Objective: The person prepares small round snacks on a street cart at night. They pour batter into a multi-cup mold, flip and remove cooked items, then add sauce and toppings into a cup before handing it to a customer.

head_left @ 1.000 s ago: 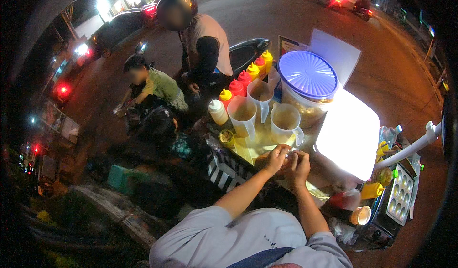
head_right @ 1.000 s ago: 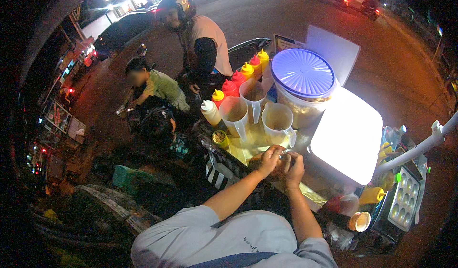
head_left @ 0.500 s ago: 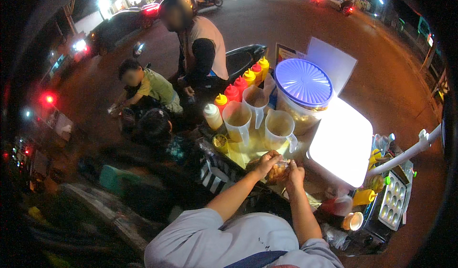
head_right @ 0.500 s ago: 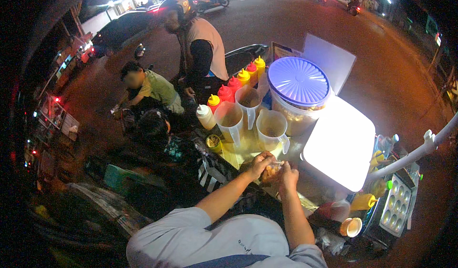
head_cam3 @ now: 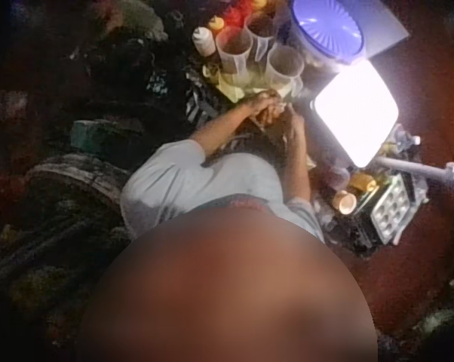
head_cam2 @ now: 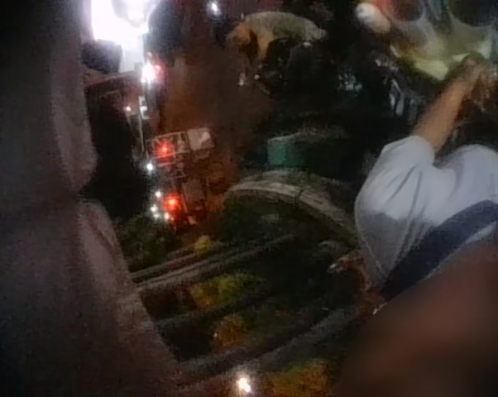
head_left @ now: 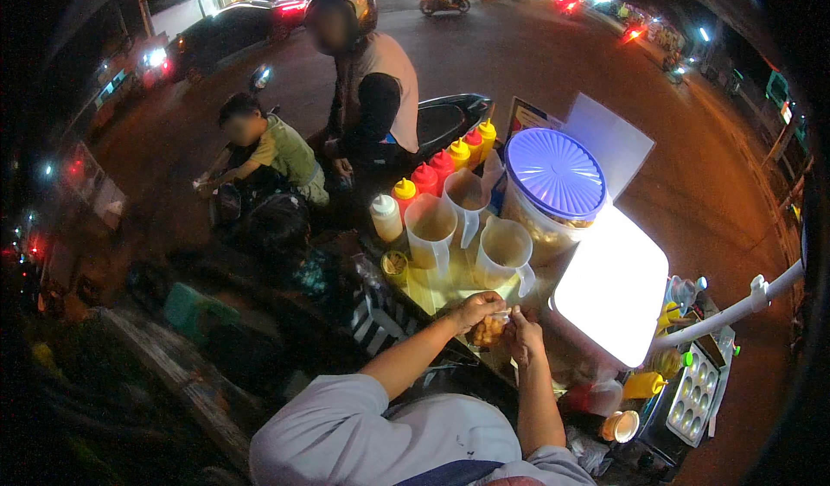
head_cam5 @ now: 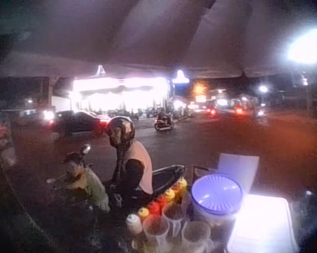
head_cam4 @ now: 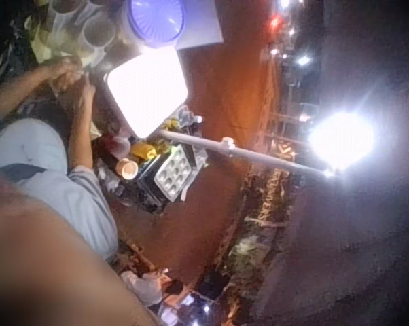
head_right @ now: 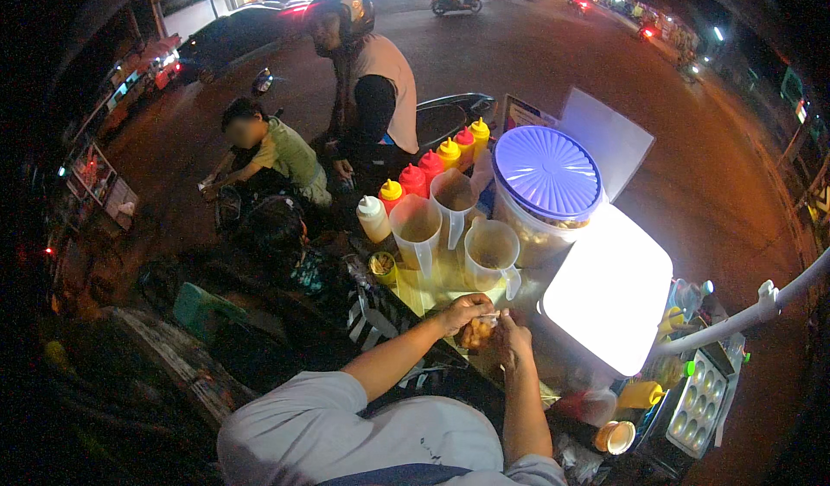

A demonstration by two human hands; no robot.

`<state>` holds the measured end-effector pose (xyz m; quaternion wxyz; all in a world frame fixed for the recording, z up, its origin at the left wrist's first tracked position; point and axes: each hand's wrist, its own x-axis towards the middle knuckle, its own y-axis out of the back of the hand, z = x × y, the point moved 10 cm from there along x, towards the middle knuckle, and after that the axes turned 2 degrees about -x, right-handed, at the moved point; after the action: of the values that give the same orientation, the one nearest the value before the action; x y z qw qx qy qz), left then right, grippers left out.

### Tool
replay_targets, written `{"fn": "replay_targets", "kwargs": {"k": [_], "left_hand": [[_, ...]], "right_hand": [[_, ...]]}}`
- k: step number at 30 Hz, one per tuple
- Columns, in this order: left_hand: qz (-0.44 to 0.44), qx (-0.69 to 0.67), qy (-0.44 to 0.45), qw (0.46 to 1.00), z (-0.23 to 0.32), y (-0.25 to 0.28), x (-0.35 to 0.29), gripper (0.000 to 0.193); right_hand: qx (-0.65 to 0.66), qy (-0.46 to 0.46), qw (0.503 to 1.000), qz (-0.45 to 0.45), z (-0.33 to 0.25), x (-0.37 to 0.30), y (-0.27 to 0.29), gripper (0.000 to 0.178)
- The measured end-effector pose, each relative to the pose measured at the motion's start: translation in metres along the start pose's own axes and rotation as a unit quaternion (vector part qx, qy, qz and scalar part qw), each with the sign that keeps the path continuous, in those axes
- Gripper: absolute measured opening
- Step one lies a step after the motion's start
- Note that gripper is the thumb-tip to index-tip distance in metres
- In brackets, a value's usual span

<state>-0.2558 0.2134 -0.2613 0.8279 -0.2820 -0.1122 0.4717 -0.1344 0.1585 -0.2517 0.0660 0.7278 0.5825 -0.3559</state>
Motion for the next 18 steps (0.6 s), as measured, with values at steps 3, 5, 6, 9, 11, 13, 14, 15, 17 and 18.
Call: {"fn": "replay_targets", "kwargs": {"k": [3, 5, 6, 9, 11, 13, 14, 15, 17, 18], "left_hand": [[-0.013, -0.024, 0.010, 1.000, -0.003, 0.000, 0.001, 0.011], [-0.009, -0.024, 0.014, 1.000, -0.006, 0.004, 0.003, 0.011], [-0.004, -0.018, 0.013, 1.000, -0.006, 0.006, 0.004, 0.010], [0.010, -0.043, 0.001, 0.999, -0.006, 0.011, 0.006, 0.009], [0.010, -0.042, -0.014, 0.999, -0.003, 0.010, 0.005, 0.011], [-0.004, -0.013, -0.029, 0.999, -0.001, 0.003, 0.001, 0.014], [0.013, 0.028, -0.058, 0.998, 0.005, 0.003, 0.001, 0.016], [0.026, 0.067, -0.085, 0.994, 0.010, 0.002, -0.001, 0.017], [0.049, 0.105, -0.110, 0.987, 0.012, 0.000, -0.004, 0.018], [0.061, 0.106, -0.109, 0.986, 0.012, 0.002, -0.003, 0.018]], "right_hand": [[-0.042, 0.000, 0.999, 0.002, 0.000, 0.000, 0.000, 0.017], [-0.044, 0.030, 0.998, -0.019, -0.004, 0.002, -0.004, 0.016], [-0.040, 0.029, 0.998, -0.031, -0.003, 0.003, -0.006, 0.015], [-0.087, 0.029, 0.996, 0.023, 0.000, 0.008, 0.007, 0.016], [-0.080, 0.011, 0.995, 0.057, 0.006, 0.009, 0.014, 0.019], [-0.050, 0.035, 0.996, 0.064, 0.004, 0.007, 0.017, 0.022], [-0.026, 0.070, 0.996, 0.051, -0.001, 0.005, 0.015, 0.023], [0.011, 0.098, 0.995, 0.030, -0.003, 0.002, 0.011, 0.024], [-0.110, 0.118, 0.985, 0.066, -0.009, -0.006, 0.021, 0.023], [-0.170, 0.128, 0.973, 0.088, -0.012, -0.012, 0.027, 0.022]]}}
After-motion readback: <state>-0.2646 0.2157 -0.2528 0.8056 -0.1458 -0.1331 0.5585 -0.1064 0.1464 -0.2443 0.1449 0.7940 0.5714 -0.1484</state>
